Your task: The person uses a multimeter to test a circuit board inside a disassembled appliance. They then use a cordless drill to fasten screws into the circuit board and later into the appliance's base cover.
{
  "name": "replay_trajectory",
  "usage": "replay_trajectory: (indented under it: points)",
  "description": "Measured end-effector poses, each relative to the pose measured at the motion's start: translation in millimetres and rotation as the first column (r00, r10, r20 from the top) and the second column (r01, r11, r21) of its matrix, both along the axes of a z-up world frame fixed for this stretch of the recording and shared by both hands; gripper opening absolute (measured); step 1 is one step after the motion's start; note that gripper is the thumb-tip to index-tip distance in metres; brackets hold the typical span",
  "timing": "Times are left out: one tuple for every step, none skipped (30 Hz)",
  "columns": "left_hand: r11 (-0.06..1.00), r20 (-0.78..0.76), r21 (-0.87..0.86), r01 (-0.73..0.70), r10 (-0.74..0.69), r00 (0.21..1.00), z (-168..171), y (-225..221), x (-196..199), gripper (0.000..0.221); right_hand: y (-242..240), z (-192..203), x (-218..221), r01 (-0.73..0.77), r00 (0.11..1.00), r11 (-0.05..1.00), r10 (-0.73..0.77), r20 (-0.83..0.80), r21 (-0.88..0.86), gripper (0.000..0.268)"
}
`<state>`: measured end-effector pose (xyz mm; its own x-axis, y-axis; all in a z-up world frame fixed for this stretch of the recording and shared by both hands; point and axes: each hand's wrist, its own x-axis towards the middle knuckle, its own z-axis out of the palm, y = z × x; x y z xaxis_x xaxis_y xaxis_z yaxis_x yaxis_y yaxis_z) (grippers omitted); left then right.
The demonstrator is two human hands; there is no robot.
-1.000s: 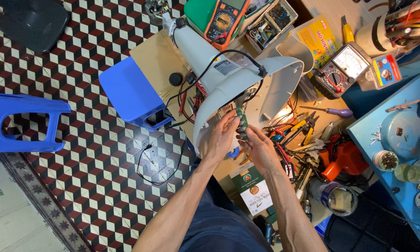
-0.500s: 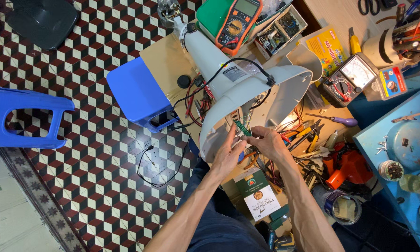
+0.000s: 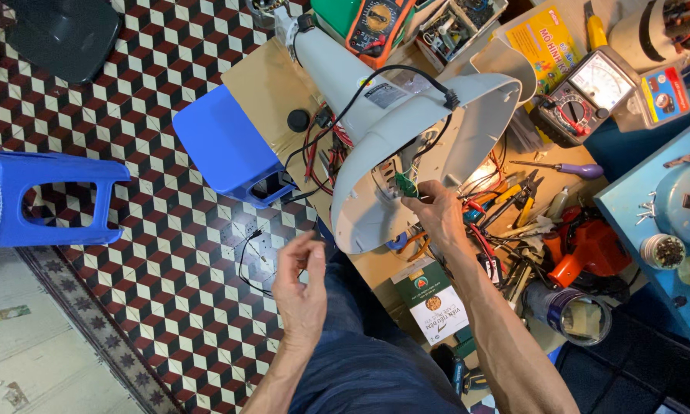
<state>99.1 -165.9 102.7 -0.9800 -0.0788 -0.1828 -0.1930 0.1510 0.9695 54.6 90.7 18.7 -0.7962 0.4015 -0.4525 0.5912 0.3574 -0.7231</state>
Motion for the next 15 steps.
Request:
replay_trajectory:
  points:
    - [1.0, -0.025, 0.025, -0.013, 0.014, 1.0, 1, -2, -7, 0.039, -2, -1, 0, 0.02, 1.0, 1.0, -0.021, -0.006, -0.019, 0.04]
    - [0.998, -0.049, 0.05, -0.026, 0.028, 0.998, 1, -2, -15, 0.046, -6, -1, -1, 0.041, 0.999, 0.998, -0.041, -0.012, -0.039, 0.039]
    - [0.999, -0.091, 0.017, 0.028, -0.027, 0.996, 1, -1, -23, 0.049, -9, -2, -1, 0.058, 0.998, 0.997, -0.059, -0.018, -0.059, 0.038]
    - [0.997, -0.13, -0.019, 0.081, -0.083, 0.988, 1, 1, -30, 0.053, -10, -1, -1, 0.052, 0.998, 0.997, -0.053, -0.024, -0.057, 0.037]
    - [0.99, -0.165, -0.055, 0.131, -0.139, 0.976, 1, 3, -34, 0.056, -10, 0, 1, 0.045, 0.998, 0.998, -0.047, -0.029, -0.053, 0.036]
    - [0.984, -0.076, -0.05, 0.172, -0.175, 0.982, 1, 4, -39, 0.055, -10, 2, 2, 0.038, 0.999, 0.998, -0.04, -0.034, -0.049, 0.035]
    - [0.977, 0.012, -0.042, 0.208, -0.207, 0.978, 1, 4, -42, 0.054, -9, 3, 3, -0.001, 0.999, 1.0, 0.002, -0.039, 0.03, 0.034]
    - [0.97, 0.1, -0.03, 0.243, -0.239, 0.966, 1, 4, -43, 0.053, -5, 5, 3, -0.04, 0.998, 0.993, 0.045, -0.04, 0.109, 0.033]
    - [0.963, 0.091, -0.018, 0.269, -0.267, 0.959, 2, 3, -44, 0.054, -1, 8, 3, -0.077, 0.996, 0.979, 0.085, -0.039, 0.188, 0.032]
    - [0.955, 0.082, -0.006, 0.295, -0.294, 0.952, 2, 1, -43, 0.054, 3, 10, 4, -0.104, 0.992, 0.974, 0.115, -0.046, 0.202, 0.032]
    - [0.945, 0.071, 0.009, 0.327, -0.327, 0.942, 2, 1, -42, 0.055, 9, 12, 6, -0.125, 0.989, 0.967, 0.139, -0.051, 0.22, 0.033]
    - [0.944, 0.08, 0.007, 0.329, -0.328, 0.941, 0, 2, -41, 0.056, 16, 14, 8, -0.146, 0.985, 0.96, 0.163, -0.055, 0.238, 0.033]
    - [0.943, 0.088, 0.001, 0.332, -0.331, 0.94, -1, 2, -40, 0.057, 19, 14, 8, -0.162, 0.977, 0.949, 0.193, -0.092, 0.271, 0.032]
    - [0.942, 0.096, -0.005, 0.336, -0.334, 0.938, -4, 2, -39, 0.057, 23, 13, 9, -0.177, 0.966, 0.936, 0.225, -0.128, 0.305, 0.032]
    - [0.946, 0.088, 0.067, 0.318, -0.323, 0.942, -8, 1, -39, 0.058, 24, 11, 10, -0.184, 0.954, 0.923, 0.25, -0.164, 0.338, 0.031]
